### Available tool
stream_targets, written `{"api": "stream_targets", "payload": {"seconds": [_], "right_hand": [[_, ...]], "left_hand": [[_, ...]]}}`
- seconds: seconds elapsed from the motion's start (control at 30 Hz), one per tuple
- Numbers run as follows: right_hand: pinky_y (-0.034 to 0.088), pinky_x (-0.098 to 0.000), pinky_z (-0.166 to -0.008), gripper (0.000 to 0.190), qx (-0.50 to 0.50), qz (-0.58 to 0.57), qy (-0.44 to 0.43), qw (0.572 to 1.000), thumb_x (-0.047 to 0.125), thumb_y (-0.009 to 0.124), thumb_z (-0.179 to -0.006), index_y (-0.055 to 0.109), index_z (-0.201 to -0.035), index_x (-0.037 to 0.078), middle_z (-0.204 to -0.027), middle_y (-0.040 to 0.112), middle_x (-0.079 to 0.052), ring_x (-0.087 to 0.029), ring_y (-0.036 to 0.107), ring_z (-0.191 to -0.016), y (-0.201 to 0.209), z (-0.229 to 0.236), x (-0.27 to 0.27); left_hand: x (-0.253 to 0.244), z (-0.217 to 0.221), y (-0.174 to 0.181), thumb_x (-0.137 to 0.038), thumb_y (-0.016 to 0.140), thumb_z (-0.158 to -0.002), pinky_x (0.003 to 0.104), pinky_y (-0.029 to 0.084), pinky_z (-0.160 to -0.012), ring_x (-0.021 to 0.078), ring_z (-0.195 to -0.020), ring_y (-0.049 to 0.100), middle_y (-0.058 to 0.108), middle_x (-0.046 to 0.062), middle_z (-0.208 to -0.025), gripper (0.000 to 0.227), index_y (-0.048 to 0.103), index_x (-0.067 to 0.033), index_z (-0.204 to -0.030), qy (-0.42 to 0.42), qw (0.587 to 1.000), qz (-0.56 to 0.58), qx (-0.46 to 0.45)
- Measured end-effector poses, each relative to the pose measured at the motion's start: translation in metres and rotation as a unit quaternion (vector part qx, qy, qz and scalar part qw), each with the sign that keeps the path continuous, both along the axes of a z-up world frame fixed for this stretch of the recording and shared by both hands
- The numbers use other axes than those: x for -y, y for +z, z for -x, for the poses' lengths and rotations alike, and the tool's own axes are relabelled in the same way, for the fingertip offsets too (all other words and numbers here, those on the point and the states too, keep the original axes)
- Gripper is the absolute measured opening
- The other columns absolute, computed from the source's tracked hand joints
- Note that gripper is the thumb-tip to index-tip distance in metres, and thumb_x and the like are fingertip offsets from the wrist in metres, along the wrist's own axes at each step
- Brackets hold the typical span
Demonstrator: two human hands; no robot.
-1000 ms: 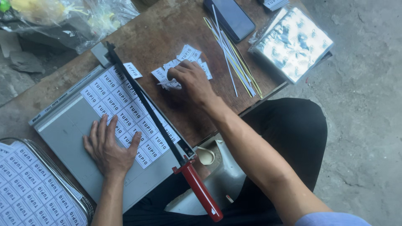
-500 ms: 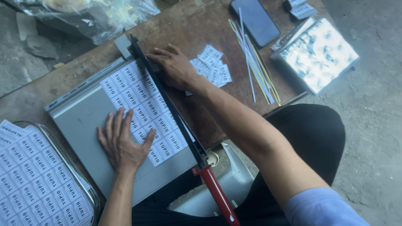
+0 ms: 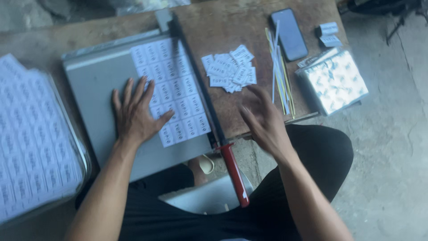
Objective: The person uses a paper trimmer to cut a sheet of printed labels into smaller pieces. They align the sheet, press down the lever to cut, and then remove the cut pieces, repeating the process with multiple sheets.
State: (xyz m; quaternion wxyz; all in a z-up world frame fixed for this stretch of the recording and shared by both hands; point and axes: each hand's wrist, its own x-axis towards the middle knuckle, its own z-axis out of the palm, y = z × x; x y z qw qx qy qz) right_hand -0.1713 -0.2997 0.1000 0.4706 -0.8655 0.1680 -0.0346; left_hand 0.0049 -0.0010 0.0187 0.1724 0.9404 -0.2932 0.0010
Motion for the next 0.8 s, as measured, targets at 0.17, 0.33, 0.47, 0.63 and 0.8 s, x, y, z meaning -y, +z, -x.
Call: {"api": "stream_targets", "payload": {"seconds": [0.17,0.33,0.47,0.63,0.8], "right_hand": [[0.061,-0.0431,-0.086,0.085,0.018,-0.332,0.086,0.939,0.056,0.047,-0.104,0.004,-0.165,0.016,-0.128,0.066,-0.024,-0.029,0.072,-0.114,0.042,0.085,-0.06],[0.055,-0.0401,-0.092,0.068,0.072,-0.302,0.136,0.941,0.063,0.045,-0.103,0.04,-0.139,0.006,-0.125,0.061,-0.021,-0.025,0.063,-0.111,0.065,0.074,-0.075],[0.052,-0.039,-0.095,0.065,0.082,-0.311,0.129,0.938,0.061,0.054,-0.104,0.055,-0.131,0.001,-0.123,0.063,-0.019,-0.023,0.06,-0.107,0.095,0.07,-0.076],[0.052,-0.0347,-0.083,0.056,0.039,-0.271,0.115,0.955,0.046,0.065,-0.093,0.052,-0.128,0.004,-0.122,0.059,-0.015,-0.018,0.057,-0.098,0.106,0.071,-0.081],[0.053,-0.0331,-0.08,0.047,0.026,-0.257,0.106,0.96,0.033,0.066,-0.087,0.053,-0.123,0.006,-0.121,0.059,-0.014,-0.015,0.057,-0.091,0.095,0.076,-0.085]], "left_hand": [[-0.01,0.003,-0.001,-0.067,0.078,-0.069,0.068,0.001,-0.121,0.0387,-0.153,0.02,0.038,0.014,-0.163,0.103,0.049,-0.0114,-0.151,-0.01,0.999,0.021,-0.038],[0.0,0.006,0.0,-0.066,0.081,-0.066,0.073,-0.002,-0.116,0.0383,-0.152,0.021,0.037,0.012,-0.162,0.104,0.049,-0.0121,-0.149,0.005,0.999,-0.011,-0.042],[0.016,0.003,0.005,-0.066,0.081,-0.068,0.075,-0.005,-0.116,0.0358,-0.153,0.021,0.037,0.012,-0.161,0.103,0.049,-0.0115,-0.149,0.005,0.999,-0.013,-0.029],[0.03,-0.001,0.007,-0.068,0.08,-0.066,0.072,-0.006,-0.118,0.0333,-0.153,0.02,0.038,0.01,-0.161,0.104,0.049,-0.0135,-0.149,0.016,0.999,0.006,-0.044],[0.026,-0.003,-0.002,-0.07,0.08,-0.066,0.072,-0.005,-0.118,0.0344,-0.153,0.021,0.038,0.011,-0.161,0.106,0.049,-0.0121,-0.15,0.01,0.999,0.022,-0.028]]}}
